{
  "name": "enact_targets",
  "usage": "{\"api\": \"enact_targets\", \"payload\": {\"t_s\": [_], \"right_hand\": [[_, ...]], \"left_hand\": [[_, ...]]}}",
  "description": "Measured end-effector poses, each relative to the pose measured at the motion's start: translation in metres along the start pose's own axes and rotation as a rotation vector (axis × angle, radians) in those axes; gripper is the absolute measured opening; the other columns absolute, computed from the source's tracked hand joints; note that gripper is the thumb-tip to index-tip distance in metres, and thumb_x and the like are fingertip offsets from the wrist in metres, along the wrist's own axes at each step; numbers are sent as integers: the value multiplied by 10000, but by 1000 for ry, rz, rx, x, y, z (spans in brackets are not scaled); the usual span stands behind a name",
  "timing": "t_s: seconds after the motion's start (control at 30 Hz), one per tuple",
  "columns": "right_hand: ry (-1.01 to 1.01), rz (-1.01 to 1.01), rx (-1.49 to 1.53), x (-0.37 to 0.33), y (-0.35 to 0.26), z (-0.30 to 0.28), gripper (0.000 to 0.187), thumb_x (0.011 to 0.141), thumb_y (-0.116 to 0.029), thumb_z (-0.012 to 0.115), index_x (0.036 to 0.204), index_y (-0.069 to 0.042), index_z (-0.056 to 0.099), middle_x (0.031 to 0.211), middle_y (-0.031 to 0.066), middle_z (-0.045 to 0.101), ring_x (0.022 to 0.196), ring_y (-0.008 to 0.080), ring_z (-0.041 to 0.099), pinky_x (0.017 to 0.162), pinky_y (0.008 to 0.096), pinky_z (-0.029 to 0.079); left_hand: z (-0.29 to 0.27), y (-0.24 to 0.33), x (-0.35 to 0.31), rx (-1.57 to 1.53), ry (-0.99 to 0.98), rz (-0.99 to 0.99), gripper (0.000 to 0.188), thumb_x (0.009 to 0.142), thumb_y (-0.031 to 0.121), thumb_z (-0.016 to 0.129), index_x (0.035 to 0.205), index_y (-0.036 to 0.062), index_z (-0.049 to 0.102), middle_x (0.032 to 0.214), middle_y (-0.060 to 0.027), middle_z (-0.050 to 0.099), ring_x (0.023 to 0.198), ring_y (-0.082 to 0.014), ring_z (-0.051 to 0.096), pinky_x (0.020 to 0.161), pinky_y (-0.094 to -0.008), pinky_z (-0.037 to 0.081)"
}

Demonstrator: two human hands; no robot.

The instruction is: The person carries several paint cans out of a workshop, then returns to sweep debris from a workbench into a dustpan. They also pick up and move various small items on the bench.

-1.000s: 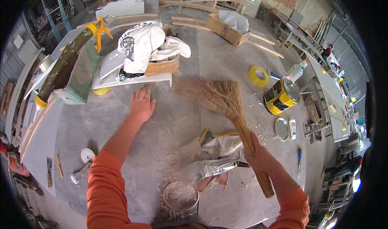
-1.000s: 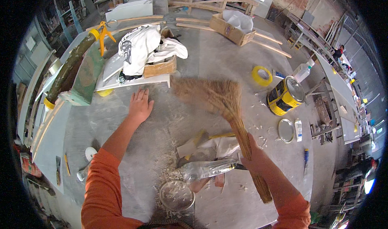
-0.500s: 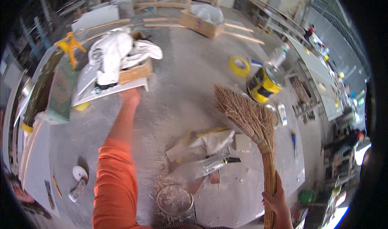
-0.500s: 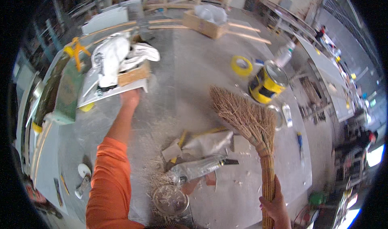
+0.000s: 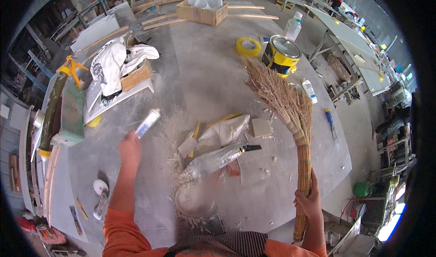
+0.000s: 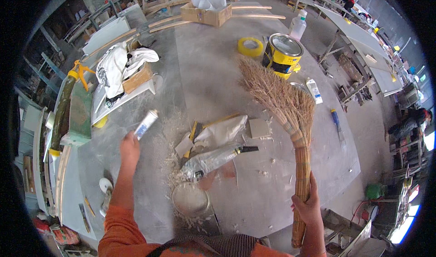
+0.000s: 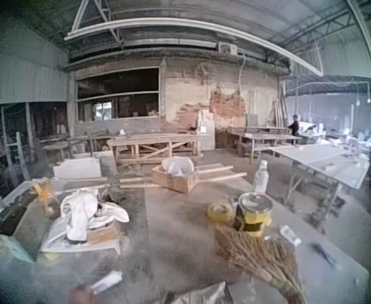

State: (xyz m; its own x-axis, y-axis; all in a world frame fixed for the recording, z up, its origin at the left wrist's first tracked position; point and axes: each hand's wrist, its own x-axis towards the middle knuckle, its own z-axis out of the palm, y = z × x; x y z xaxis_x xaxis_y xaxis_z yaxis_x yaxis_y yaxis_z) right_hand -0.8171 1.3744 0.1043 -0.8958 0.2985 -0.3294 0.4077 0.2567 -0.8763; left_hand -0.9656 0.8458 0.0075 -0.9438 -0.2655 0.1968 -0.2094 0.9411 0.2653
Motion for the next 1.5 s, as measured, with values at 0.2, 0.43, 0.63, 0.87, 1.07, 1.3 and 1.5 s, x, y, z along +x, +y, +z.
{"api": "enact_targets", "payload": {"t_s": [0.2, 0.43, 0.63, 0.87, 1.07, 1.3, 1.5], "right_hand": [[-28, -8, 127, -15, 27, -17, 817, 735, 77, 522, 1450, -150, 197, 843, 64, 508, 540, 124, 543, 456, 270, 497], [5, -1, 100, -30, 72, -52, 797, 750, 81, 523, 1443, -158, 209, 835, 51, 517, 532, 124, 545, 452, 265, 487], [76, 17, 58, -34, 120, -79, 712, 777, 70, 545, 1404, -88, 248, 869, 52, 509, 600, 119, 539, 502, 268, 475], [236, -116, -165, -49, 166, -128, 754, 730, 61, 602, 1401, -67, 285, 1045, 93, 531, 852, 165, 544, 714, 301, 477], [270, 21, 28, -52, 187, -144, 755, 749, 81, 574, 1413, -85, 255, 985, 95, 527, 734, 165, 554, 608, 301, 478], [26, -90, 325, -34, 176, -142, 763, 742, -172, 736, 1354, -39, 300, 821, 73, 542, 604, 146, 509, 511, 280, 446], [-719, -50, 608, -27, 77, -129, 717, 747, -300, 755, 1238, 63, 381, 818, 91, 585, 611, 166, 544, 510, 281, 450]], "left_hand": [[-40, 64, -80, -348, -163, 92, 230, 861, 154, 560, 1062, 48, 594, 945, -175, 632, 891, -364, 602, 800, -428, 474], [-43, 149, -80, -561, -111, 322, 298, 800, 165, 648, 1072, 55, 592, 1060, -173, 604, 987, -341, 569, 853, -403, 460], [32, 266, -48, -385, -264, 630, 359, 766, 231, 672, 1069, 53, 596, 1057, -171, 591, 1000, -347, 560, 866, -430, 446], [90, 363, -27, 18, -410, 636, 635, 669, 265, 756, 1194, 24, 491, 1233, -167, 504, 1174, -340, 463, 962, -429, 404], [76, 386, -20, 114, -283, 761, 464, 664, 218, 717, 1060, 33, 561, 1057, -170, 565, 1048, -321, 534, 897, -422, 429], [24, 298, -11, -575, -107, 189, 628, 686, 302, 709, 1201, 2, 512, 1195, -212, 523, 1128, -357, 501, 948, -406, 414], [-14, 93, -47, -384, 24, -207, 673, 661, 400, 711, 1201, 41, 529, 1174, -239, 521, 1099, -369, 512, 937, -409, 424]]}}
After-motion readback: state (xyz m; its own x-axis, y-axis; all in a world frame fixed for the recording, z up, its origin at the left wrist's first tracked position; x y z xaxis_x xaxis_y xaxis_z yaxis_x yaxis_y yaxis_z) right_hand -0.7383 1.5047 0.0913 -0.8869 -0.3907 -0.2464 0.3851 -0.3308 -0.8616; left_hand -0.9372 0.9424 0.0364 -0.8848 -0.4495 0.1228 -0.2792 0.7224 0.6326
